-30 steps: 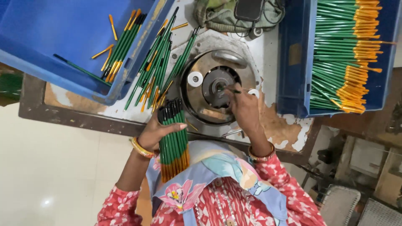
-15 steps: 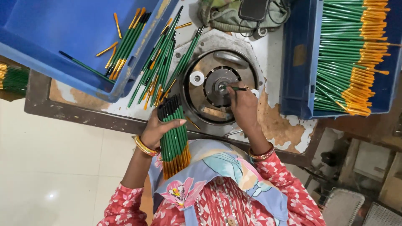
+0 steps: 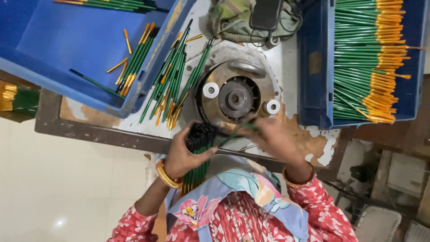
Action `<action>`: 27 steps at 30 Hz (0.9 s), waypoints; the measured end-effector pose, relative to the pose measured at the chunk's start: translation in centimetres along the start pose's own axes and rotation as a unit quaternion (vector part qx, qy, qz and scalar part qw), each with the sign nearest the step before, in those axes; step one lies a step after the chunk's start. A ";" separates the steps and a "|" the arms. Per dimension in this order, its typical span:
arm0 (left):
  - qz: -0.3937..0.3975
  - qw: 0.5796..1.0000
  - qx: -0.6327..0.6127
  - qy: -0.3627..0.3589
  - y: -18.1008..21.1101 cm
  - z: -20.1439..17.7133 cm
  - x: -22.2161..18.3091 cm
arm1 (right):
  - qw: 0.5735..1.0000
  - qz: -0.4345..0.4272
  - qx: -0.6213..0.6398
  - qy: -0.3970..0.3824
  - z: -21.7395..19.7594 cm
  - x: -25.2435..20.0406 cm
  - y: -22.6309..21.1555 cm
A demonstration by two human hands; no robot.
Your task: The person holds a bundle of green ballpoint pens and repeatedly inserts each pen tip-down into a bench-top machine, operating it to process the pen, then sets the finished pen aside. At the end the person gathers the processed pens and places them into a blue plastic crate.
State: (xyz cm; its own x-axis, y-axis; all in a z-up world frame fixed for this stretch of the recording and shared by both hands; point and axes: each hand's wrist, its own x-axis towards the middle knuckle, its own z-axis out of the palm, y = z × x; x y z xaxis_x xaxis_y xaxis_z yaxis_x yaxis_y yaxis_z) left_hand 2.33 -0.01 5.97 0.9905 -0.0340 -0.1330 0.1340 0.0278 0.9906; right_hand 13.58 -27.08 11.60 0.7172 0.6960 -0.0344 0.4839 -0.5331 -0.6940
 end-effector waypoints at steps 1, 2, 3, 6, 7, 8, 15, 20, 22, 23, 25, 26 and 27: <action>-0.002 1.000 -0.001 0.005 -0.7 -1.1 0.3 | 1.000 -0.002 0.001 -0.005 -1.1 0.6 -0.4; -0.019 0.998 -0.003 0.063 -1.5 -2.1 0.3 | 0.987 0.100 0.023 0.127 -2.0 0.7 -1.0; -0.034 0.992 -0.004 0.120 -2.3 -3.2 0.3 | 0.945 0.199 0.043 0.255 -2.9 0.9 -1.5; -0.157 0.915 -0.352 0.122 -1.2 -4.5 1.7 | 0.945 0.116 -0.021 0.306 -2.6 -2.0 -3.7; -0.153 0.915 -0.351 0.124 -1.5 -4.3 1.7 | 0.945 0.111 -0.021 0.307 -1.8 -0.4 -2.8; -0.194 0.903 -0.370 0.096 -1.8 -3.9 1.2 | 0.956 0.100 -0.072 0.266 -0.8 0.5 -2.3; -0.186 0.934 -0.305 0.036 -6.4 -3.7 -0.9 | 0.978 0.079 -0.107 0.160 4.0 3.7 3.0; -0.186 0.924 -0.331 0.044 -4.1 -3.4 0.8 | 0.968 0.103 -0.119 0.196 5.8 3.8 4.3; -0.191 0.919 -0.341 0.053 -3.6 -3.1 0.6 | 0.961 0.132 -0.127 0.206 7.0 3.6 5.3; -0.197 0.921 -0.331 0.055 -4.1 -3.1 0.4 | 0.959 0.110 -0.134 0.223 7.4 3.6 5.4; -0.201 0.924 -0.319 0.055 -4.7 -2.9 0.5 | 0.956 0.087 -0.140 0.243 7.0 3.9 5.1; -0.193 0.930 -0.308 0.055 -4.6 -2.9 0.2 | 0.958 0.051 -0.146 0.241 6.6 4.2 4.4; -0.186 0.935 -0.296 0.055 -4.5 -2.9 0.0 | 0.959 0.014 -0.152 0.238 6.1 4.5 3.5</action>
State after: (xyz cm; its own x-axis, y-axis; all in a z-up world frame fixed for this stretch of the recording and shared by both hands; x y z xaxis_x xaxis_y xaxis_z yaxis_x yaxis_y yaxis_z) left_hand 1.82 2.72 1.40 0.8648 -0.0504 -0.4995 0.4311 0.5843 0.6875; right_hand 15.47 -22.91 4.61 0.8449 0.4192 0.3322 0.5328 -0.7146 -0.4533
